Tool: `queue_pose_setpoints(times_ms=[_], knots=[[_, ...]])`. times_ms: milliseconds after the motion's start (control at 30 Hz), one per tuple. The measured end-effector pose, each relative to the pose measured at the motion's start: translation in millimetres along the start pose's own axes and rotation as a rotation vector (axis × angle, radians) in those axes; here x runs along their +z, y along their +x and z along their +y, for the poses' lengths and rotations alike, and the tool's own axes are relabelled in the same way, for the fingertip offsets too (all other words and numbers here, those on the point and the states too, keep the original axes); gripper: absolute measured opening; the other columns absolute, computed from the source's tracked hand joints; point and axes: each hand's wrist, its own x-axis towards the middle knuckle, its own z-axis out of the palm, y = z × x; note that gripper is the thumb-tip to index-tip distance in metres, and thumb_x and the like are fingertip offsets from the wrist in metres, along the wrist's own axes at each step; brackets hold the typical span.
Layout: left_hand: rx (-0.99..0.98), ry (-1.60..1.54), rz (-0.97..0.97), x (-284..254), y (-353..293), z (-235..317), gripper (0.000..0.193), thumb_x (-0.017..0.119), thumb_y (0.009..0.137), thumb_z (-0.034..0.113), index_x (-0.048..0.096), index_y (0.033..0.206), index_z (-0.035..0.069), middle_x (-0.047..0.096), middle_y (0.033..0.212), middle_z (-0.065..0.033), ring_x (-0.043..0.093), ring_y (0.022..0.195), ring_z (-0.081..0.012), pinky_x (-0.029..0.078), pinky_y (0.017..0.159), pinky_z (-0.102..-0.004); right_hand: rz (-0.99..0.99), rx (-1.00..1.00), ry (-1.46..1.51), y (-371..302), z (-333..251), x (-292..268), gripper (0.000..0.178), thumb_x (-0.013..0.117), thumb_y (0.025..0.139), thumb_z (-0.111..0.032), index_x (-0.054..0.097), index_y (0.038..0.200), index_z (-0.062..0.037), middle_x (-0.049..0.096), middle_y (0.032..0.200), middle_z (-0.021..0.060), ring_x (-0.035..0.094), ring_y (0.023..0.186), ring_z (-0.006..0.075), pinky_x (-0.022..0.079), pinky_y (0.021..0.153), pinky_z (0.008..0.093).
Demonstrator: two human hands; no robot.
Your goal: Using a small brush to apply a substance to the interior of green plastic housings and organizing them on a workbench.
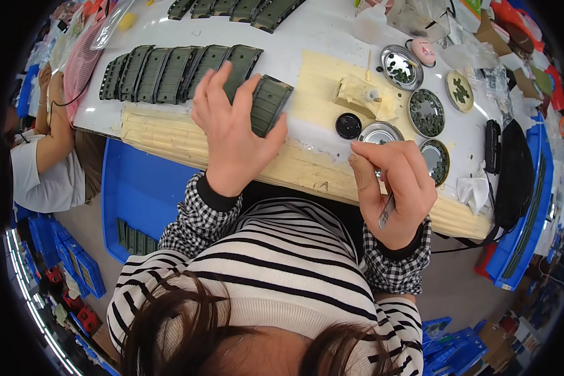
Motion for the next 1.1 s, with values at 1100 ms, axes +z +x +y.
queue_pose_setpoints(times_ms=[1100], knots=[[0.013, -0.097, -0.126, -91.5, -45.7, -47.9, 0.053, 0.081, 0.063, 0.024, 0.069, 0.113, 0.014, 0.049, 0.134, -0.0202, 0.046, 0.12, -0.036, 0.037, 0.103, -0.0454, -0.036, -0.115, 0.068, -16.7, -13.8, 3.4, 0.012, 0.073, 0.078, 0.004, 0.071, 0.089, -0.0013, 0.059, 0.073, 0.0029, 0.036, 0.051, 0.0056, 0.025, 0.046, 0.0221]])
